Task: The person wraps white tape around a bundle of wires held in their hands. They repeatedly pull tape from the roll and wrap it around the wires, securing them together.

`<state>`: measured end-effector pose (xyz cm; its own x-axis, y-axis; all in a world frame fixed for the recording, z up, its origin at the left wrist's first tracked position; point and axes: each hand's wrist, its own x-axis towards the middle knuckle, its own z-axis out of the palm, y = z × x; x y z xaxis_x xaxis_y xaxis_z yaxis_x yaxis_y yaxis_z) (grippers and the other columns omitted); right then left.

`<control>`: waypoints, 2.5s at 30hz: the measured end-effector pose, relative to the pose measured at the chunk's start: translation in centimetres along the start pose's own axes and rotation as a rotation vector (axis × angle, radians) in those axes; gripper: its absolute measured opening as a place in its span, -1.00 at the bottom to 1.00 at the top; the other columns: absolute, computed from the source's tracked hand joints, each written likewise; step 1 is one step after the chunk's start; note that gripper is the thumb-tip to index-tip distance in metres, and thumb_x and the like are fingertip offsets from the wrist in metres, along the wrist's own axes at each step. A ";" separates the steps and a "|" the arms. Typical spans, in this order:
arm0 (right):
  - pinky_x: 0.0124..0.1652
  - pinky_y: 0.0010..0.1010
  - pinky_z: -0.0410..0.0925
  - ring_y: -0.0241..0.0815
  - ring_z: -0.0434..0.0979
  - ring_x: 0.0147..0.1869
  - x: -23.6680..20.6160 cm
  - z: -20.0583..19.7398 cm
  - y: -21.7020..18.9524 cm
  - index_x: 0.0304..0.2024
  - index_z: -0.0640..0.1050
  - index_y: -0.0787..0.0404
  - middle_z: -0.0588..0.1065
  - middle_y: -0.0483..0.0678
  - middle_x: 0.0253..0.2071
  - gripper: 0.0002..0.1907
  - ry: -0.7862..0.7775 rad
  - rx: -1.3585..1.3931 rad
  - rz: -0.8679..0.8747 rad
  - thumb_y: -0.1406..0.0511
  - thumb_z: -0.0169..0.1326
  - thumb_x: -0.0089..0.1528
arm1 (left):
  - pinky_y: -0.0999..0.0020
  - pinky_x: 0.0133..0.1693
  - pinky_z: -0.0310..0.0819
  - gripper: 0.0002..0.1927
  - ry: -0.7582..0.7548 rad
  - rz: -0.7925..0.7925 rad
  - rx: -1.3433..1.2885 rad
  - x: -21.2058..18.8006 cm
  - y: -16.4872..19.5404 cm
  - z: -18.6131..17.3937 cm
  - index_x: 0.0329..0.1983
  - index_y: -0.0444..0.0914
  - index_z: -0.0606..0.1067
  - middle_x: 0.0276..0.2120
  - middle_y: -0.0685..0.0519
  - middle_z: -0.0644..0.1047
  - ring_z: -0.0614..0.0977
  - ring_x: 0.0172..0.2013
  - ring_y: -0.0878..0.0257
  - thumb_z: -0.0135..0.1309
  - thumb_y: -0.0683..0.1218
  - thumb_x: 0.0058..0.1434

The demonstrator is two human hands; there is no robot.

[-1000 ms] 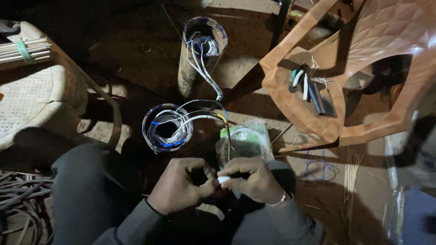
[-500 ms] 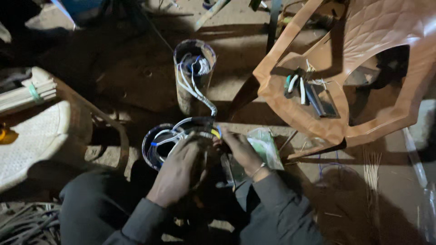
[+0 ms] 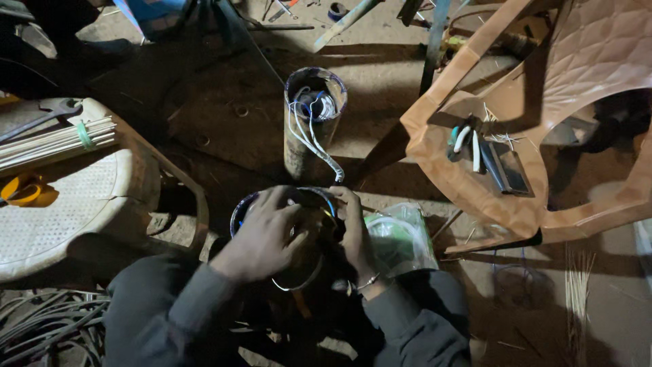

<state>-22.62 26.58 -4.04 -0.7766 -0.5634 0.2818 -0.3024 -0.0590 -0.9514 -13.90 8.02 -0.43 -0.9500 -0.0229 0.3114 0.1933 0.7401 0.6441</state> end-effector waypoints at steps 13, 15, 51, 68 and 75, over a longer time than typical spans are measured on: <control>0.14 -0.33 0.41 -0.06 0.55 0.17 2.6 -0.8 -0.1 0.17 0.46 0.27 0.53 0.11 0.09 -0.49 -0.257 -0.325 0.170 0.24 0.17 0.19 | 0.15 -0.13 0.49 -0.69 -0.068 -0.197 -0.473 1.5 -1.5 -2.7 -0.12 -0.40 0.46 -0.30 -0.23 0.60 0.63 -0.20 -0.04 -0.06 -0.12 0.14; 0.20 -0.34 0.37 -0.08 0.52 0.22 2.7 -0.7 0.5 0.18 0.44 0.28 0.53 0.11 0.11 -0.55 -0.193 0.173 0.451 0.26 0.07 0.26 | 0.15 -0.20 0.52 -0.73 -0.099 -0.272 -0.558 1.7 -1.8 -3.0 -0.19 -0.38 0.47 -0.40 -0.22 0.60 0.66 -0.31 -0.03 -0.10 -0.12 0.13; 0.08 -0.39 0.43 -0.19 0.61 0.05 5.3 2.7 -0.6 0.02 0.56 0.37 0.61 0.04 -0.05 -0.75 -0.204 0.024 0.069 0.38 -0.01 0.35 | 0.09 -0.07 0.51 -0.67 0.008 0.155 0.212 -0.5 -5.0 -1.2 0.08 -0.33 0.47 0.11 -0.17 0.46 0.59 -0.01 -0.08 -0.04 -0.14 0.27; -0.24 -0.57 0.29 -0.48 0.42 -0.27 4.3 3.2 -0.1 -0.26 0.65 0.33 0.53 -0.23 -0.37 -0.76 -0.083 0.253 0.400 0.26 0.12 0.36 | 0.42 -0.14 0.54 -0.54 0.169 -0.098 -0.410 0.5 -2.3 -2.1 0.06 -0.34 0.39 -0.20 -0.03 0.59 0.67 -0.17 0.33 0.24 -0.28 0.09; -0.19 -0.57 0.32 -0.45 0.46 -0.24 4.4 4.0 -1.2 -0.34 0.65 0.33 0.57 -0.22 -0.38 -0.65 -0.071 0.085 0.370 0.19 0.06 0.38 | 0.29 -0.04 0.54 -0.53 0.146 -0.288 -0.517 -0.4 -3.0 -2.2 0.09 -0.33 0.42 -0.15 -0.14 0.63 0.67 -0.09 0.01 0.17 -0.27 0.08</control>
<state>-23.49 20.87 -2.16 -0.7833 -0.6152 -0.0887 0.0399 0.0927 -0.9949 -13.57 4.32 -1.00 -0.9454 -0.2927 0.1435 0.0624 0.2693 0.9610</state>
